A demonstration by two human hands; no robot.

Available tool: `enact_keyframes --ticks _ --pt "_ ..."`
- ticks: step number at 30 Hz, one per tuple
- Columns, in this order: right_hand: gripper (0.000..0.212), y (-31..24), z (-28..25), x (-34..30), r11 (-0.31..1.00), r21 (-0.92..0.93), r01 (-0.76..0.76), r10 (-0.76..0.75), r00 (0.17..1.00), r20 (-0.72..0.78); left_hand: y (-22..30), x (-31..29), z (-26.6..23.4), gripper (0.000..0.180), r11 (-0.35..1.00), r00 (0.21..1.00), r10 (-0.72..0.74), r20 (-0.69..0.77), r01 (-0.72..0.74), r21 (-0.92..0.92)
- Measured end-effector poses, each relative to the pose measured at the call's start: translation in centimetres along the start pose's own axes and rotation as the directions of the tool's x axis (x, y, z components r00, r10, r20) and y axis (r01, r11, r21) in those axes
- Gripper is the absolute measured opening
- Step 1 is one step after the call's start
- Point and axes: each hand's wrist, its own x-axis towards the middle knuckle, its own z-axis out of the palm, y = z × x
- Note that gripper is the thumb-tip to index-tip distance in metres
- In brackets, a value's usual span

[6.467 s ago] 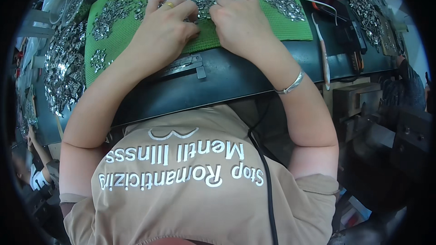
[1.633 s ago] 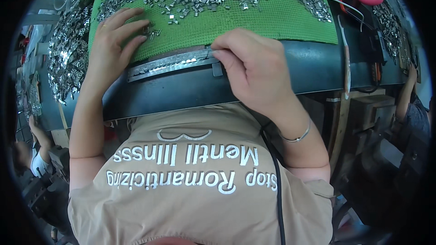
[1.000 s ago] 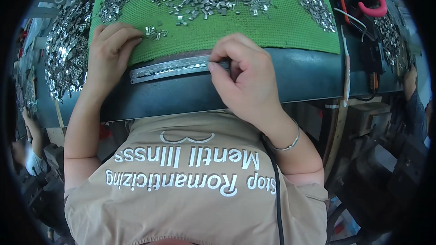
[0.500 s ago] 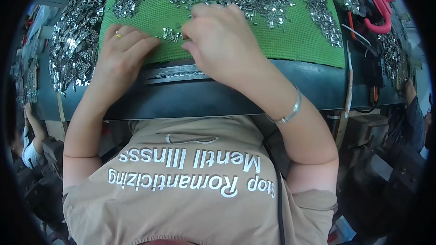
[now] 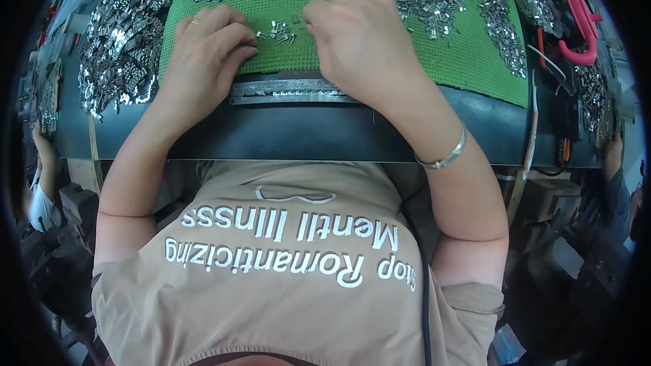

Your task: Assembling small metal components onto a zipper track and using a manual press for final adjustment.

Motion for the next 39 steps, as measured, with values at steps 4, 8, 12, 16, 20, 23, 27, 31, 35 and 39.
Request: enact_keyframes --ticks 4,8,12,16,20,23,27,31,35,39 --pt "0.001 -0.3 -1.3 -2.3 0.965 0.257 -0.046 0.048 0.999 -0.002 0.8 -0.6 -0.1 0.007 0.992 0.997 -0.030 -0.073 0.020 -0.126" --pt "0.003 -2.1 -2.2 -4.1 0.910 0.400 -0.109 0.097 0.994 0.050 0.8 -0.6 -0.5 0.010 0.997 0.997 0.016 -0.072 -0.010 0.077" --pt "0.003 -2.1 -2.6 -4.5 0.896 0.422 -0.140 0.116 0.990 0.083 -0.3 -0.3 -0.9 0.009 0.997 0.999 0.020 -0.041 -0.017 0.077" --pt "0.002 -1.1 -2.0 -3.8 0.901 0.404 -0.159 0.156 0.987 0.040 -0.6 0.1 -1.0 0.008 0.999 0.998 -0.032 0.048 0.032 0.003" --pt "0.004 0.0 -1.0 -3.4 0.975 0.140 -0.175 0.183 0.982 -0.045 0.4 0.3 -0.6 0.008 0.994 0.995 -0.090 0.046 0.092 -0.063" --pt "0.003 0.2 -1.0 -3.0 0.985 -0.136 -0.109 0.105 0.994 -0.035 2.1 0.0 -1.3 0.008 0.911 0.993 -0.114 -0.018 0.098 -0.400" --pt "0.003 0.4 -1.4 -3.1 0.993 -0.082 -0.089 0.091 0.996 0.023 4.1 -1.2 -0.4 0.007 0.810 0.996 -0.092 0.008 0.079 -0.581" --pt "0.002 -0.6 -2.7 -3.0 0.988 0.141 -0.064 0.065 0.998 -0.003 4.3 -1.6 0.2 0.006 0.862 0.998 -0.062 0.000 0.053 -0.504" --pt "0.005 -2.0 -3.2 -4.0 0.912 0.387 -0.134 0.101 0.989 0.104 4.8 -1.8 0.4 0.007 0.868 0.996 -0.085 -0.040 0.054 -0.493" --pt "0.004 -2.3 -3.1 -4.2 0.912 0.393 -0.119 0.092 0.992 0.086 4.6 -1.9 1.2 0.011 0.871 0.988 -0.091 -0.121 0.021 -0.491"
